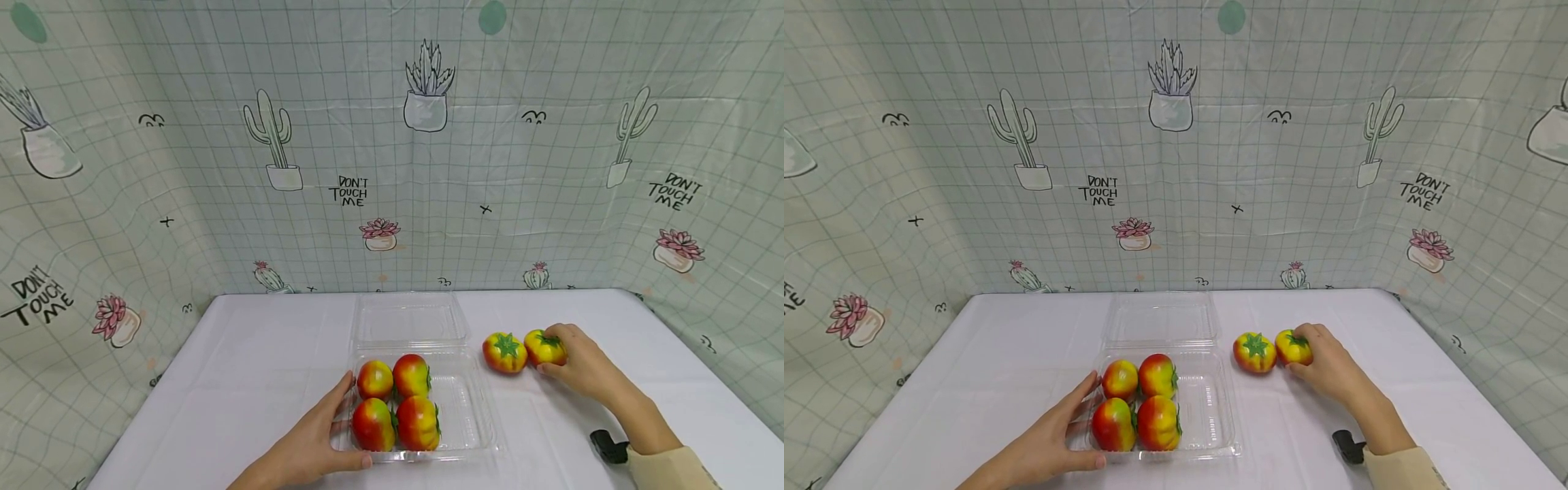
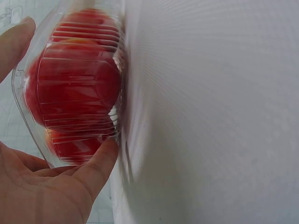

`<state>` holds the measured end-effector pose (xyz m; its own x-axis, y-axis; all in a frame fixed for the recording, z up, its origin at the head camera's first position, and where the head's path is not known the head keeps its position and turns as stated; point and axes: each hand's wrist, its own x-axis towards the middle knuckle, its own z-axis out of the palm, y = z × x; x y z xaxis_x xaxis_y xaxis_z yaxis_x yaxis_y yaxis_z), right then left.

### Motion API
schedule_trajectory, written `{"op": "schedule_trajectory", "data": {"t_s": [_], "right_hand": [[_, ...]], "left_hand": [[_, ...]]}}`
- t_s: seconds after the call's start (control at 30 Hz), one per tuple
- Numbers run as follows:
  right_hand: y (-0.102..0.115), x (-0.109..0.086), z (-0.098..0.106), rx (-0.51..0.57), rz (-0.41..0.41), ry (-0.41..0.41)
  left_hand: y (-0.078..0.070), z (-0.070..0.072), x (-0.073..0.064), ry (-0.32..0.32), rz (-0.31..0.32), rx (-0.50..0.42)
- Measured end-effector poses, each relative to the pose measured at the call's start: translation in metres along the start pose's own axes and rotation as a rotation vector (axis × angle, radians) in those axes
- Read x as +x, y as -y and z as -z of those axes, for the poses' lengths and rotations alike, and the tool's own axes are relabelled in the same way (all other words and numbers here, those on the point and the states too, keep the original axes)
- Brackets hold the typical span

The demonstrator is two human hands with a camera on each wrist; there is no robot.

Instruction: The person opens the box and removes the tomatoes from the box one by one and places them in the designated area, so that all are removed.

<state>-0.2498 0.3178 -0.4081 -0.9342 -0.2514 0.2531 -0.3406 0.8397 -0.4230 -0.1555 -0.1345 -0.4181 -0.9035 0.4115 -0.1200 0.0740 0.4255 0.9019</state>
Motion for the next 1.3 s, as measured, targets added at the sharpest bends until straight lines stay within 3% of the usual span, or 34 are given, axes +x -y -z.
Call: {"op": "schedule_trajectory", "data": {"t_s": [0.7, 1.03, 1.3], "right_hand": [[0.006, 0.0, 0.009, -0.029, 0.02, -0.003], [0.019, -0.002, 0.012, -0.045, 0.071, -0.059], [0.041, -0.005, 0.005, -0.031, 0.158, -0.102]], "left_hand": [[0.0, 0.001, 0.0, 0.004, -0.019, -0.007], [-0.001, 0.001, 0.0, 0.005, -0.016, 0.001], [-0.001, 0.001, -0.001, 0.008, -0.015, -0.001]]}}
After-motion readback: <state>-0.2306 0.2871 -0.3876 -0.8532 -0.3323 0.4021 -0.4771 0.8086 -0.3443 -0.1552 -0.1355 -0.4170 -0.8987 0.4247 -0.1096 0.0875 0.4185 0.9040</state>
